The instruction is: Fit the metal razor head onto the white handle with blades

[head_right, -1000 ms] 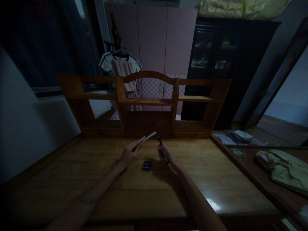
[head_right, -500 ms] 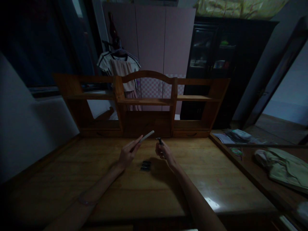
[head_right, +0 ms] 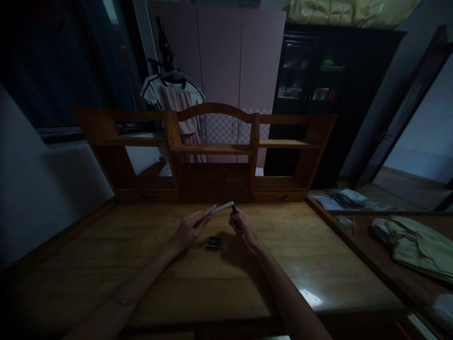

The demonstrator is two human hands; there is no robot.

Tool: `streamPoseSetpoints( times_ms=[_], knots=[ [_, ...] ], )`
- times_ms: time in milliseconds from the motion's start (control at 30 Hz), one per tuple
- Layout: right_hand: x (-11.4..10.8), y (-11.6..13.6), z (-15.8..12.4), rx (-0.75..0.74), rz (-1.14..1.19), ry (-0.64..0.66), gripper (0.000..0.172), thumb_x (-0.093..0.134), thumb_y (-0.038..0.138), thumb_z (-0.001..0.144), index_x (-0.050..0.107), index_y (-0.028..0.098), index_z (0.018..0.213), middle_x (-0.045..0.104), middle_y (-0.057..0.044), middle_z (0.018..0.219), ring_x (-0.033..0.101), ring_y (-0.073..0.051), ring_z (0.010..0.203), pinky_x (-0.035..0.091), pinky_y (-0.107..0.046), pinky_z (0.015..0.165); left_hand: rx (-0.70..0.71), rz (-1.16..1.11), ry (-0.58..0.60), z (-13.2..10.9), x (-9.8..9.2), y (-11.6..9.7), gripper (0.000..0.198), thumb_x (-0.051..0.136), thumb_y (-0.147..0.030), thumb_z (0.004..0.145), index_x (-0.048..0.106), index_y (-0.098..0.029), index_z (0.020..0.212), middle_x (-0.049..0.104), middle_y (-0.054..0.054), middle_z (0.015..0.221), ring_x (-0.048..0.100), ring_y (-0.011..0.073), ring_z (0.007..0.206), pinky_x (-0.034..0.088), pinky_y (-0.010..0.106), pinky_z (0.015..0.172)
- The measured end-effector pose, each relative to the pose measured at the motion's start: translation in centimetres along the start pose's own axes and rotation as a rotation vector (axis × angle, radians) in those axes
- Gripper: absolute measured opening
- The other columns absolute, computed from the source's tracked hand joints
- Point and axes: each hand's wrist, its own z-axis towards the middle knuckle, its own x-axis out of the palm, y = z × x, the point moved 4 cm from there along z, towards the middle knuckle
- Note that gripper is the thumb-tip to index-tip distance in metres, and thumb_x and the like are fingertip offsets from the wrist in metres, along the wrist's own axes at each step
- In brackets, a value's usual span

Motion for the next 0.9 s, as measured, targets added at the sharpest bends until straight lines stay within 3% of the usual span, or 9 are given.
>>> streamPoseSetpoints(
  times_ms=[300, 467, 633, 800, 900],
  knots=[
    [0.1, -0.4, 0.3, 0.003, 0.007, 0.000, 0.021, 0.044, 0.035, 0.074, 0.041, 0.019, 0.061, 0.040, 0.005, 0.047, 0.025, -0.005, 0.034, 0.012, -0.021, 0.034, -0.036, 0.058, -0.063, -0.1, 0.0, 0.7, 0.041, 0.044, -0.029, 0.092, 0.045, -0.027, 0.133, 0.066, 0.006, 0.101, 0.061, 0.0139, 0.082, 0.048, 0.023, 0.078],
    [0.4, -0.3, 0.1, 0.030, 0.045, 0.013, 0.024, 0.046, 0.037, 0.075, 0.040, 0.020, 0.059, 0.039, 0.005, 0.045, 0.025, -0.005, 0.034, 0.014, -0.022, 0.034, -0.030, 0.142, -0.025, 0.0, 0.3, 1.2, 0.040, 0.046, -0.031, 0.092, 0.047, -0.029, 0.132, 0.066, 0.004, 0.089, 0.061, 0.0116, 0.070, 0.048, 0.021, 0.071],
    [0.7, -1.1, 0.1, 0.072, 0.145, 0.009, 0.029, 0.050, 0.038, 0.074, 0.036, 0.020, 0.056, 0.035, 0.007, 0.043, 0.023, -0.005, 0.034, 0.014, -0.021, 0.034, -0.148, 0.123, -0.191, 0.1, -0.6, 1.8, 0.040, 0.043, -0.029, 0.093, 0.047, -0.027, 0.133, 0.067, 0.007, 0.100, 0.063, 0.0155, 0.084, 0.049, 0.024, 0.077],
    [0.9, -2.8, 0.1, 0.248, 0.324, 0.029, 0.029, 0.051, 0.040, 0.075, 0.037, 0.021, 0.059, 0.036, 0.007, 0.045, 0.019, -0.004, 0.032, 0.011, -0.020, 0.032, -0.034, 0.076, -0.036, 0.2, 0.5, 1.5, 0.041, 0.046, -0.027, 0.092, 0.046, -0.031, 0.132, 0.067, 0.005, 0.102, 0.064, 0.0133, 0.081, 0.050, 0.021, 0.074],
    [1.1, -3.0, 0.0, 0.266, 0.356, 0.058, 0.030, 0.050, 0.040, 0.077, 0.038, 0.020, 0.058, 0.036, 0.006, 0.044, 0.019, -0.004, 0.032, 0.013, -0.019, 0.032, -0.116, 0.127, -0.031, 0.5, 0.5, 2.6, 0.041, 0.045, -0.027, 0.092, 0.045, -0.030, 0.133, 0.068, 0.005, 0.099, 0.065, 0.0142, 0.080, 0.051, 0.022, 0.073]
  ],
)
